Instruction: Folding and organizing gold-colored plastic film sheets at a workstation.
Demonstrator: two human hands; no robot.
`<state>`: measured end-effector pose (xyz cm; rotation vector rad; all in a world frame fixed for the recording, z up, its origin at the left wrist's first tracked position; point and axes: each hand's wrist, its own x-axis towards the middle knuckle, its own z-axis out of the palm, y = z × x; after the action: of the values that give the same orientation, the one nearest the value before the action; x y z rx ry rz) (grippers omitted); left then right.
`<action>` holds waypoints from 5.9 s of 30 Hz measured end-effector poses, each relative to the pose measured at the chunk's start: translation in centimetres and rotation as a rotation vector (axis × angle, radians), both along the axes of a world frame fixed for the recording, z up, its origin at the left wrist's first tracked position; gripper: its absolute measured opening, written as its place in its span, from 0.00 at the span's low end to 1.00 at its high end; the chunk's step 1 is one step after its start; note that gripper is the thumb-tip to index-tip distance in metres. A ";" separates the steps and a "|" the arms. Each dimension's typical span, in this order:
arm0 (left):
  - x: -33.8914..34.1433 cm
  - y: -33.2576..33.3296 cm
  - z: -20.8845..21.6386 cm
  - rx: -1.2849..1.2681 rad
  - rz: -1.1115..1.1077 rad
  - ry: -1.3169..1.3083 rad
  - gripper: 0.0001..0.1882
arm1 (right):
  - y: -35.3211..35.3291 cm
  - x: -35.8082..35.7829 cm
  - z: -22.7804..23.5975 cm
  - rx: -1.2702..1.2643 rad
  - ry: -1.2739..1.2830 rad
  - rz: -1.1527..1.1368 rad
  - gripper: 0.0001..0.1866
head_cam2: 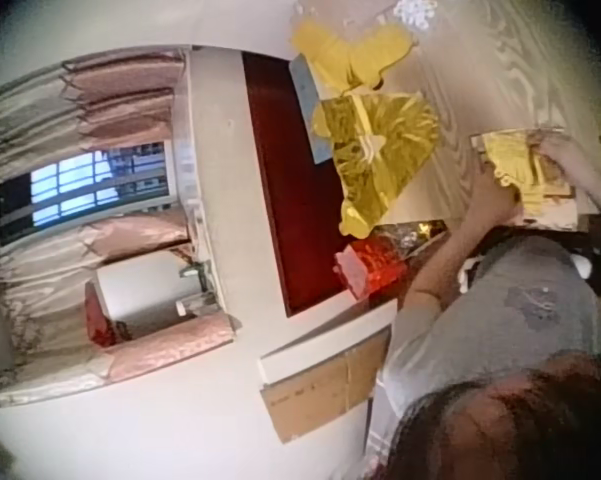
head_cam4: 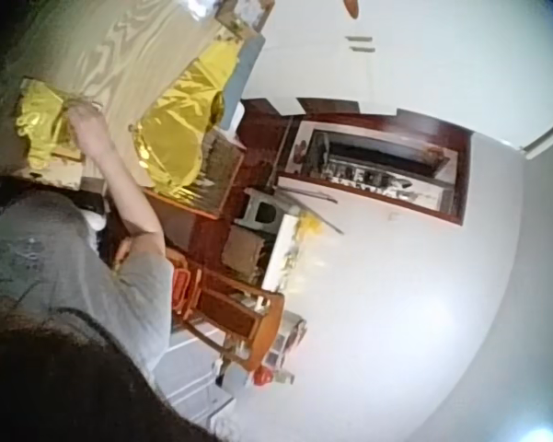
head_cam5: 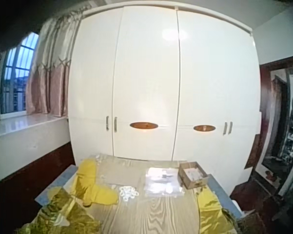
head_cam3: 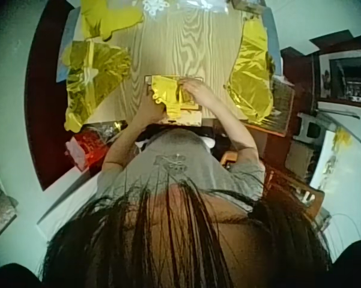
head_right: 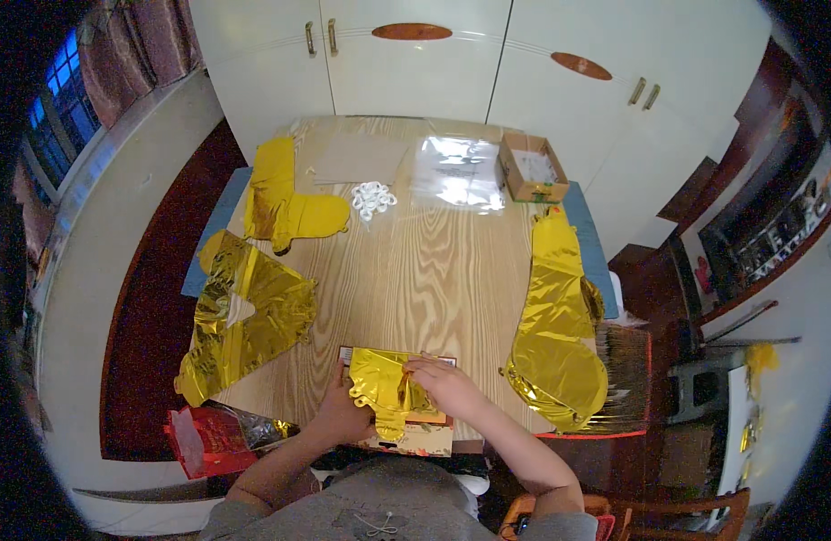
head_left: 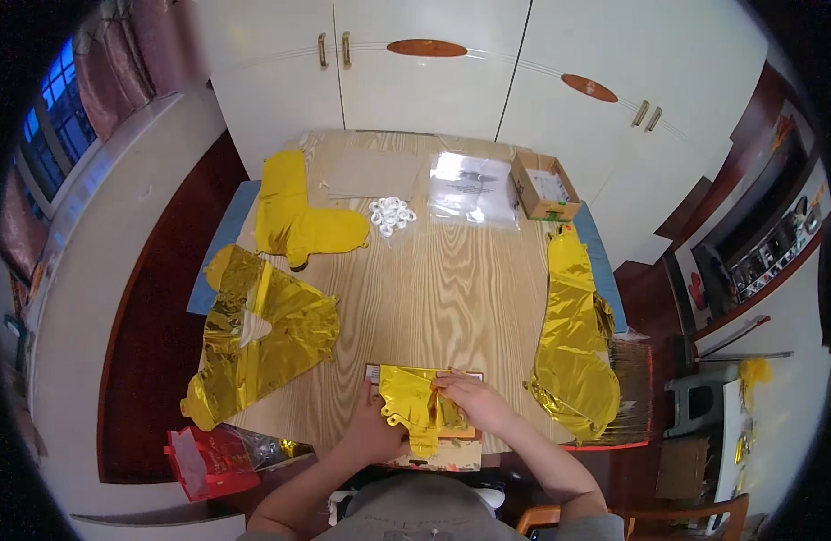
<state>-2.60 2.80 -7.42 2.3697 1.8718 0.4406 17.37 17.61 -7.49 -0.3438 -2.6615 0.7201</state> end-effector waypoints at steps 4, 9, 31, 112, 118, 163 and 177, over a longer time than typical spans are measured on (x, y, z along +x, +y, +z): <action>0.0 0.0 0.0 -0.037 0.010 0.018 0.26 | -0.8 0.6 0.2 0.052 -0.060 0.004 0.15; -0.1 -0.1 0.2 -0.085 -0.001 0.059 0.27 | -1.2 0.7 -0.5 0.049 -0.084 -0.020 0.21; 0.7 4.3 1.7 -0.094 -0.094 0.046 0.45 | -1.4 0.7 -0.2 0.192 -0.055 -0.051 0.10; -3.0 8.5 0.3 -0.015 -0.430 -0.105 0.32 | -4.6 -1.0 2.8 0.221 -0.140 -0.091 0.33; -3.4 8.7 -0.1 0.027 -0.436 -0.182 0.33 | -4.6 -1.8 2.5 0.126 -0.124 -0.181 0.25; -4.1 9.3 -1.8 -0.011 -0.481 -0.251 0.31 | -3.9 -2.8 0.4 0.070 -0.107 -0.124 0.18; -4.2 9.3 0.0 -0.288 -0.452 -0.334 0.32 | -2.6 -4.3 3.7 0.662 0.044 -0.034 0.08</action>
<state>-6.84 12.13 -7.40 2.2554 1.1315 0.4482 13.09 15.05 -3.75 -0.1832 -2.6551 -0.1797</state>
